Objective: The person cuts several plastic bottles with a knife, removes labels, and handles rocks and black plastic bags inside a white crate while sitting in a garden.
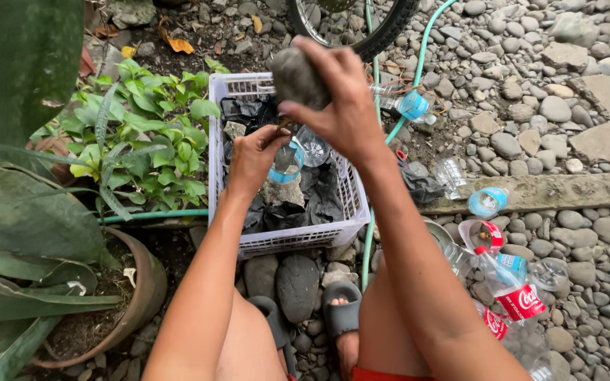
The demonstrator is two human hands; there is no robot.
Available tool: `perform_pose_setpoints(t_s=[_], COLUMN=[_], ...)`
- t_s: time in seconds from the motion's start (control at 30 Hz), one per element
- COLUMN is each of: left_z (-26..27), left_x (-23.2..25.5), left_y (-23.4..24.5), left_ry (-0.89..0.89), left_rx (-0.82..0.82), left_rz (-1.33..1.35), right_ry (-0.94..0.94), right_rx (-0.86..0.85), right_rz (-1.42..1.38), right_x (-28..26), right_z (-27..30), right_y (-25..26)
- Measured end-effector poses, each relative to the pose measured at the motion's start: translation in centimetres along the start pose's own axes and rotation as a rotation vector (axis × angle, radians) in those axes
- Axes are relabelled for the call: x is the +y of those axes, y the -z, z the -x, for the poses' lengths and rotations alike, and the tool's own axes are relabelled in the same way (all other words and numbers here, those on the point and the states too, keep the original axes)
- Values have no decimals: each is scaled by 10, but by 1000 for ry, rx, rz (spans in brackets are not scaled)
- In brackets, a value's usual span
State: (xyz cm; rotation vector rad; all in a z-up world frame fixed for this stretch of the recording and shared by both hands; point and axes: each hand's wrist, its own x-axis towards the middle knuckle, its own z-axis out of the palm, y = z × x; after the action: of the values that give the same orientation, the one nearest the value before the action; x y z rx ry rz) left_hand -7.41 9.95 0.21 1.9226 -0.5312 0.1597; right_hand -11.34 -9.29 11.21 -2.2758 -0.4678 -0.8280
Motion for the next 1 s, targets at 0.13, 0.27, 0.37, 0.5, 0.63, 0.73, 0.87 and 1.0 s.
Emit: perform_pose_setpoints(t_s=[0.13, 0.27, 0.37, 0.5, 0.63, 0.73, 0.87, 1.0], left_z=[-3, 3, -4, -5, -5, -3, -5, -1], left_x=[3, -4, -7, -6, -8, -5, -6, -10], left_y=[1, 2, -1, -2, -4, -4, 0, -6], left_ry=[-21, 3, 26, -78, -16, -28, 2, -61], left_rx=[13, -4, -33, 9, -20, -11, -18, -15], left_rz=[-27, -38, -66, -119, -94, -30, -125, -54], right_ry=[-67, -28, 106, 0, -36, 46, -12, -67], right_rx=[-142, 23, 74, -139, -29, -53, -187, -110], right_rz=[103, 14, 6, 104, 29, 98, 179, 120], right_x=[-9, -7, -5, -7, -7, -9, -11, -11], right_z=[-1, 0, 5, 2, 7, 5, 1, 5], right_y=[-8, 1, -4, -10, 1, -7, -12, -5])
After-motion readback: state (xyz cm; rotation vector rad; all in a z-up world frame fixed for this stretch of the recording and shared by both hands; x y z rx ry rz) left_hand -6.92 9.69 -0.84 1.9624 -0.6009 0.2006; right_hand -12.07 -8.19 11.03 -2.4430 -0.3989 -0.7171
